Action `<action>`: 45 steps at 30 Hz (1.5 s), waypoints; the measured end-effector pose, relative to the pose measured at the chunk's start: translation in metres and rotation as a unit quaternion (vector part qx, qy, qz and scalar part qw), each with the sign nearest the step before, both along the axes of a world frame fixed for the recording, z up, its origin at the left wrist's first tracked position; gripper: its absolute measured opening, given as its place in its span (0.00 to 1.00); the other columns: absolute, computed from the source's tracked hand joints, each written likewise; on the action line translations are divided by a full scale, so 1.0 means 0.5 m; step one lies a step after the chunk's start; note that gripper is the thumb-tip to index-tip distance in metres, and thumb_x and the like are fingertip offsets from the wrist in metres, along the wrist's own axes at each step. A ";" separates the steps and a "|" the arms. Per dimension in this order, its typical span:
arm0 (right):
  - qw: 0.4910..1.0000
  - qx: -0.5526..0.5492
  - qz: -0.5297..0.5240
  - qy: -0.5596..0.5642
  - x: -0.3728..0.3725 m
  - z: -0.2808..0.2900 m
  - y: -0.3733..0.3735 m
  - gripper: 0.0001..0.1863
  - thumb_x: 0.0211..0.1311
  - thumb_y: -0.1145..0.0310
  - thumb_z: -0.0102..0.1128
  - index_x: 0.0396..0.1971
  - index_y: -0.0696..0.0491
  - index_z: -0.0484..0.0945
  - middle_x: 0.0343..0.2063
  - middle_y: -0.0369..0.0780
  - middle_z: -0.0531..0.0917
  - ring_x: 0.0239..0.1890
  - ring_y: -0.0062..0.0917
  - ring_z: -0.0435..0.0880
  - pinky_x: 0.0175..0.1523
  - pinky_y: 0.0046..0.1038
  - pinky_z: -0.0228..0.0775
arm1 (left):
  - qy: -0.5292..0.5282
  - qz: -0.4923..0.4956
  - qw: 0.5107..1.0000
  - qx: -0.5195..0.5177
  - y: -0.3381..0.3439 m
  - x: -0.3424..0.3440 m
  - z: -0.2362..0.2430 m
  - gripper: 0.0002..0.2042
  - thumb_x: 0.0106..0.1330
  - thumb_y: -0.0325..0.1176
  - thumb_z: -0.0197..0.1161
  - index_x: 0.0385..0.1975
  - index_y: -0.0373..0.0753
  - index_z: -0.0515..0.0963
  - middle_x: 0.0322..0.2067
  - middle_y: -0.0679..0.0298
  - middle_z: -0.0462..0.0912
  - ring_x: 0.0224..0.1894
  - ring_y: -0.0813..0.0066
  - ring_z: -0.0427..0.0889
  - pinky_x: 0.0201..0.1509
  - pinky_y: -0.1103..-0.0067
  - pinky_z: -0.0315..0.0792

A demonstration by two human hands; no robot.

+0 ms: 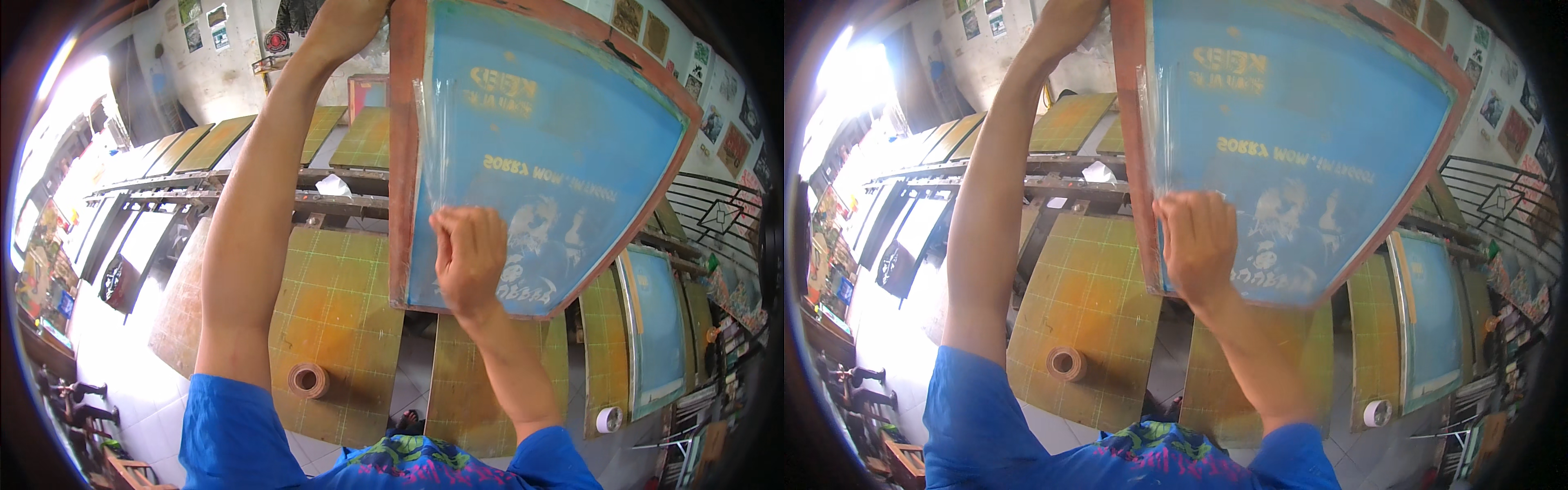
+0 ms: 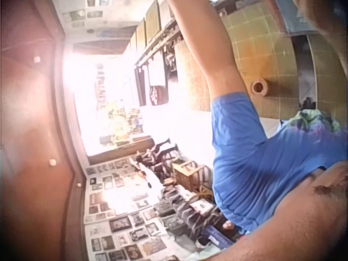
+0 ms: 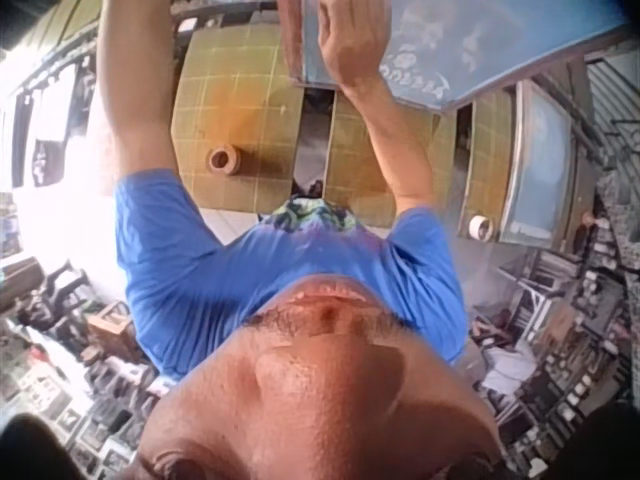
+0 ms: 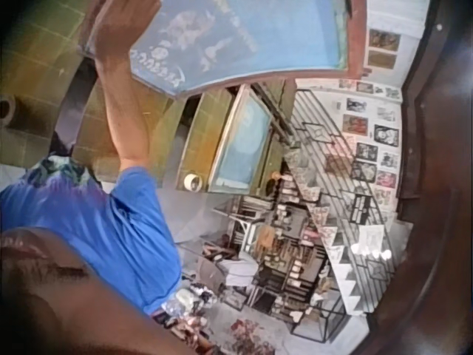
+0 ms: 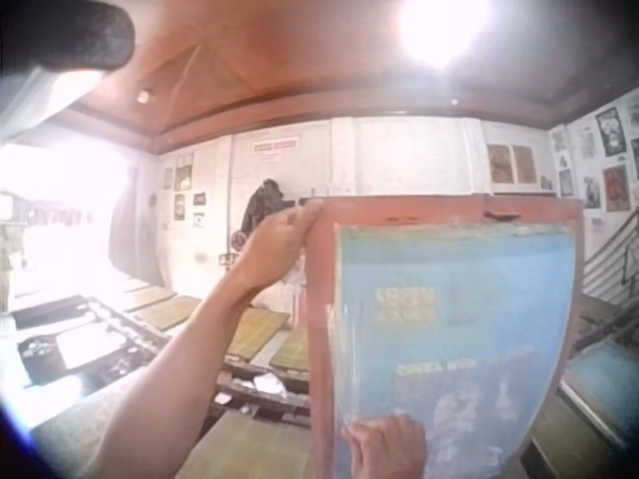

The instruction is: The person removes adhesive tape and a transparent plastic sheet from the mesh of a screen printing frame by peeling them off by hand.

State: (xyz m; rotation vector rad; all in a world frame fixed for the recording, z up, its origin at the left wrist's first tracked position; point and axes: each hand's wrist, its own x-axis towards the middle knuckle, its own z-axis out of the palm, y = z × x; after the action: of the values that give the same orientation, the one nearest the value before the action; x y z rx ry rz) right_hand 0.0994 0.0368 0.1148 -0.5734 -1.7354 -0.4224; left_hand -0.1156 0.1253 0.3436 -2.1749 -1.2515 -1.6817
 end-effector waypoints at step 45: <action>0.860 -0.321 -0.095 -0.384 0.028 -0.535 -0.336 0.05 0.63 0.68 0.58 0.32 0.53 0.79 0.32 0.38 0.77 0.40 0.29 0.78 0.46 0.31 0.72 | 0.066 0.042 0.997 0.011 -0.023 -0.012 0.010 0.36 0.79 0.61 0.46 0.47 0.25 0.83 0.39 0.48 0.87 0.47 0.65 0.83 0.56 0.70 0.74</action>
State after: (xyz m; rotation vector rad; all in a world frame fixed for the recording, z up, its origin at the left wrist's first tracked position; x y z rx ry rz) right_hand 0.1135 -0.1314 -0.1525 -1.1746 -2.6317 -0.1975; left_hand -0.1216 0.1140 0.3485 -2.1489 -1.2633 -1.4867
